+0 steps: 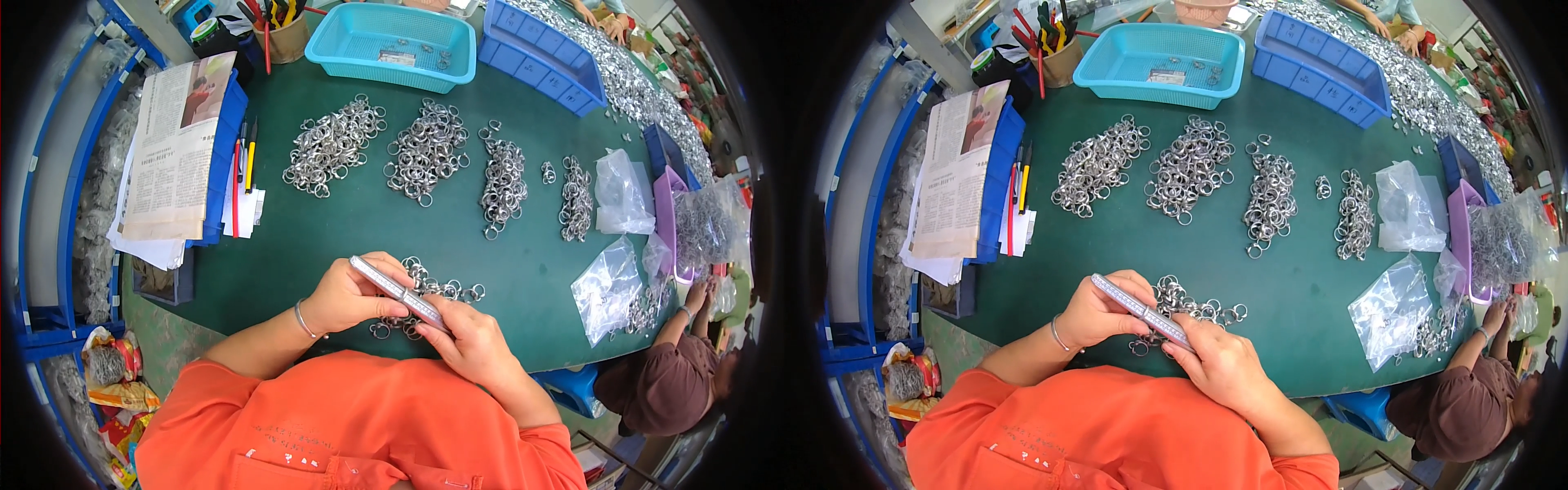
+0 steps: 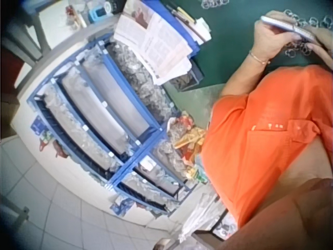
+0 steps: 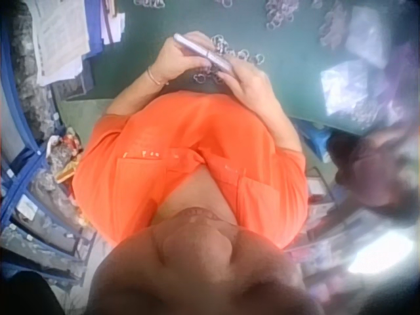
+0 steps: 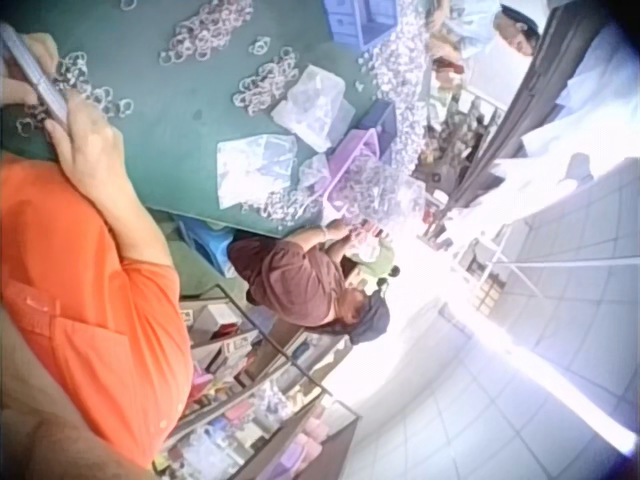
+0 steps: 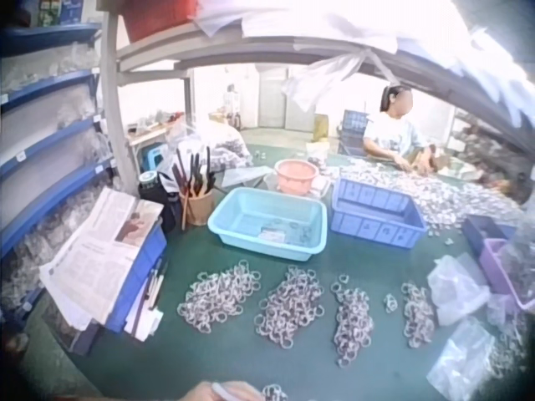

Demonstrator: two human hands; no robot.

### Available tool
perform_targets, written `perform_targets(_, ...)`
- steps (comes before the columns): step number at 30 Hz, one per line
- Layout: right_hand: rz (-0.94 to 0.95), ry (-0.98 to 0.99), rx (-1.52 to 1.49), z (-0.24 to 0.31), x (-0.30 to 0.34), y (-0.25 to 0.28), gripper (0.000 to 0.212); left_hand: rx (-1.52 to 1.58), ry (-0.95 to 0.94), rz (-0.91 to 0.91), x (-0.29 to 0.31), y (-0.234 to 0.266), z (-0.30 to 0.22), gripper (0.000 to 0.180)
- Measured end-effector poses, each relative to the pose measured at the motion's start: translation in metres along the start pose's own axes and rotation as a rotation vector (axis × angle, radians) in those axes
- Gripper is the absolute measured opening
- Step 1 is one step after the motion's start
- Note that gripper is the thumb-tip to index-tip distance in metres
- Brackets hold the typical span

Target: The person holds a metal mandrel and repeatedly slides small metal rings onto it, removing them and placing them into groups on a table.

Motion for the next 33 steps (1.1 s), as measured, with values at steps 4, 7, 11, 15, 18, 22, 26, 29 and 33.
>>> perform_targets(4, 0.006, -0.112, -0.031, -0.014, 0.004, 0.002, 0.033, 0.054, 0.072, -0.300, 0.001, 0.028, 0.001, 0.019)
perform_targets(7, -0.042, -0.138, 0.019, -0.024, 0.007, 0.010, 0.032, 0.154, 0.008, -0.391, -0.007, 0.051, -0.010, 0.016)
perform_targets(11, -0.027, -0.126, 0.032, -0.024, 0.006, 0.007, 0.032, 0.173, 0.073, -0.328, -0.008, 0.049, -0.013, 0.016)
perform_targets(15, -0.035, -0.108, -0.013, -0.018, 0.003, 0.008, 0.033, 0.140, 0.042, -0.227, -0.013, 0.040, -0.014, 0.015)
perform_targets(18, -0.004, -0.104, 0.030, -0.017, 0.002, 0.008, 0.032, 0.175, 0.019, -0.135, -0.012, 0.031, -0.016, 0.020)
perform_targets(22, 0.013, -0.034, 0.023, -0.009, -0.001, 0.008, 0.032, 0.174, 0.146, -0.105, -0.009, 0.023, -0.002, 0.030)
perform_targets(26, 0.003, 0.073, 0.043, 0.003, -0.003, 0.004, 0.033, -0.096, 0.080, 0.037, -0.010, 0.003, -0.010, 0.027)
perform_targets(29, -0.004, 0.104, 0.102, 0.005, -0.004, 0.002, 0.034, -0.120, 0.043, 0.059, -0.009, 0.004, -0.009, 0.028)
perform_targets(33, -0.016, 0.125, 0.143, 0.004, -0.003, 0.002, 0.034, -0.140, 0.032, 0.061, -0.009, 0.002, -0.009, 0.027)
Point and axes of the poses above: each hand's wrist, its own x-axis away from the middle knuckle, its own y-axis out of the back of the hand, z = x × y, the point moved 8 cm from there along -x, towards the middle knuckle, and after that the axes turned 4 degrees about z, right-handed, at the moved point
